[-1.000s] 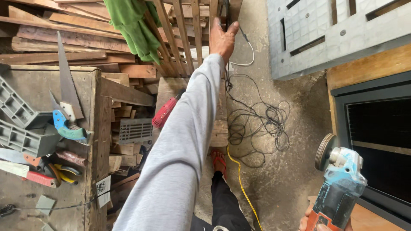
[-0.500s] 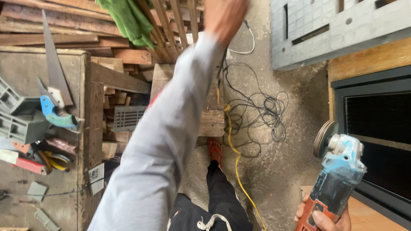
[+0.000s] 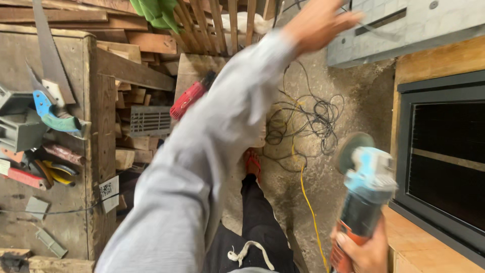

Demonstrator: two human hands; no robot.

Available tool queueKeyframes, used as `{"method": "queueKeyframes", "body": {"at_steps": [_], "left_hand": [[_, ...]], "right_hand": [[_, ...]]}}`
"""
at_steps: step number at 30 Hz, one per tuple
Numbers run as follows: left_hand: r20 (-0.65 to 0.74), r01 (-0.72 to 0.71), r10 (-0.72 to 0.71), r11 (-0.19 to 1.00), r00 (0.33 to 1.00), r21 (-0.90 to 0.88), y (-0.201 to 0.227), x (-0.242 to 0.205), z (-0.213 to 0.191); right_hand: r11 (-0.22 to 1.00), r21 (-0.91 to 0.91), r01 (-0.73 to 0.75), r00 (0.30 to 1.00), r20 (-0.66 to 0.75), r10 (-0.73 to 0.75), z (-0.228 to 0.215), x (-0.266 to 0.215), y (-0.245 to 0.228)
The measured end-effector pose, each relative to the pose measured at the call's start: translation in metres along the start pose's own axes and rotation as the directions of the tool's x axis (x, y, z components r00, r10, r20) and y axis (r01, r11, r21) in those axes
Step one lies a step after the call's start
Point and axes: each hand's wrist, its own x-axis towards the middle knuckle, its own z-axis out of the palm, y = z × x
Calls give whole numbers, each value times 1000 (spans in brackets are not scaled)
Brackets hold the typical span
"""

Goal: The person uses an angle grinder to smooth the edges of a large gray metal structure with a grid pattern. After grinding, they switch to a chisel to scrape and clean the same edges. The person briefly moves the structure to access different areas.

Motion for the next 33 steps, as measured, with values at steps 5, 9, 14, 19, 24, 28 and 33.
{"method": "queueKeyframes", "body": {"at_steps": [5,9,14,19,24,28,33], "left_hand": [[-508,458,-663,747,549,-482,-114,-264,89],[-318,859,-885,430,341,-277,-91,-491,169],[-51,974,-998,37,27,-223,-63,-656,203],[-201,916,-979,59,-24,-396,-90,-662,202],[-235,788,-958,270,164,-553,-111,-549,169],[-329,652,-882,470,337,-595,-105,-471,139],[-402,514,-804,591,439,-622,-60,-455,98]], "right_hand": [[994,-80,-72,963,253,90,65,93,33],[993,-111,-41,930,359,78,154,189,69],[986,-166,31,925,378,34,237,288,127],[978,-209,26,949,314,41,285,349,159],[934,-289,210,968,199,-157,323,373,201],[723,-650,234,967,76,-244,318,389,249],[824,-564,56,998,37,-42,312,394,239]]}}
